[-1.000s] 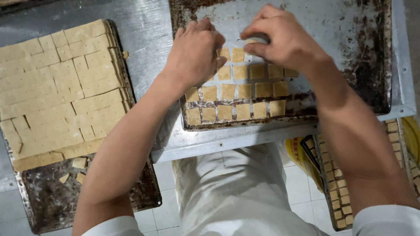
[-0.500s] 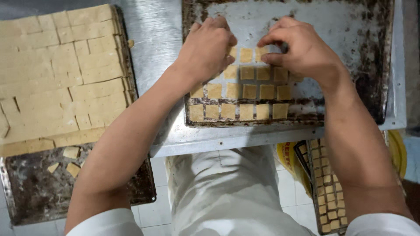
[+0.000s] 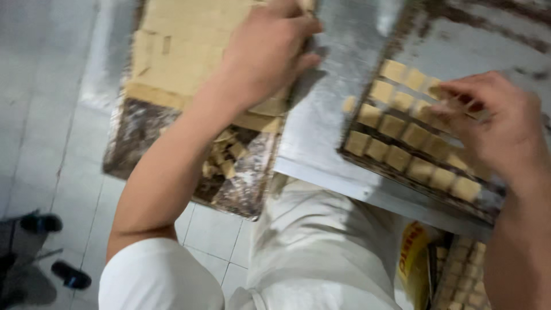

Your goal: The person peels square pieces of dough from a larger sheet and places them onto a metal baking tray one by one.

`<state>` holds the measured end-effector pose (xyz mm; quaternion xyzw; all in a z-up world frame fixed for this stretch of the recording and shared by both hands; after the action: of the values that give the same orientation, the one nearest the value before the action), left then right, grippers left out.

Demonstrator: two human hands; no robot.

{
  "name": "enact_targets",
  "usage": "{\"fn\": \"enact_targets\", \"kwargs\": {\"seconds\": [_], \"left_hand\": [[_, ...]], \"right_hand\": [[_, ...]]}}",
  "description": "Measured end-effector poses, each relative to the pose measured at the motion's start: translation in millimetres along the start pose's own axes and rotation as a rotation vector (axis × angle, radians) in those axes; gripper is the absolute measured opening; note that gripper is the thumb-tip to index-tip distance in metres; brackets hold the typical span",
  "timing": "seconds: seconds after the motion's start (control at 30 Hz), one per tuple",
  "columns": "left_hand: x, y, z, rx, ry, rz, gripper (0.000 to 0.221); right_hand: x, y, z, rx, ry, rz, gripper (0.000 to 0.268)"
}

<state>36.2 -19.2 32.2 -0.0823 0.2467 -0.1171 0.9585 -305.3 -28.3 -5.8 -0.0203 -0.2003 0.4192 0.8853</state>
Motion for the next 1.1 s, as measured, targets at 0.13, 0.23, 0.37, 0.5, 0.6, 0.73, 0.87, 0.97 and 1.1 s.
{"fn": "enact_targets", "kwargs": {"seconds": [0.13, 0.23, 0.37, 0.5, 0.6, 0.73, 0.87, 0.97, 1.1], "left_hand": [[58, 79, 58, 0.020, -0.142, 0.395, 0.024], [86, 136, 58, 0.038, 0.104, 0.819, 0.037], [50, 188, 35, -0.226, -0.076, 0.526, 0.057], [43, 225, 9, -0.199, -0.012, 0.586, 0.032], [59, 231, 17, -0.268, 0.025, 0.594, 0.024], [104, 209, 42, -0.343, -0.158, 0.490, 0.025], [124, 192, 49, -0.321, -0.273, 0.410, 0.012], [128, 192, 56, -0.273, -0.111, 0.457, 0.010], [105, 203, 65, -0.188, 0.020, 0.398, 0.013]], "right_hand": [[54, -54, -25, 0.040, -0.135, 0.170, 0.026], [90, -88, -42, 0.072, -0.258, 0.312, 0.028], [135, -122, -52, 0.110, -0.334, 0.346, 0.032], [171, -149, -54, 0.090, -0.335, 0.442, 0.033], [190, -165, -65, 0.131, -0.375, 0.456, 0.030], [206, -175, -70, 0.081, -0.323, 0.557, 0.028], [199, -172, -73, 0.069, -0.327, 0.548, 0.027], [185, -166, -71, 0.102, -0.335, 0.513, 0.025], [169, -161, -68, 0.126, -0.269, 0.414, 0.029]]}}
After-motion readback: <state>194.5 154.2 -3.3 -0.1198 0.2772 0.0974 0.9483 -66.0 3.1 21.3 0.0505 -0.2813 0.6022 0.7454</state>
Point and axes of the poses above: each hand's wrist, its own y-axis away from the middle knuckle, its own z-axis out of the back of the hand, x = y × z, the point moved 5 cm from there along -y, towards the middle knuckle, and after that the axes turned 12 degrees about z, right-handed, at the moved point
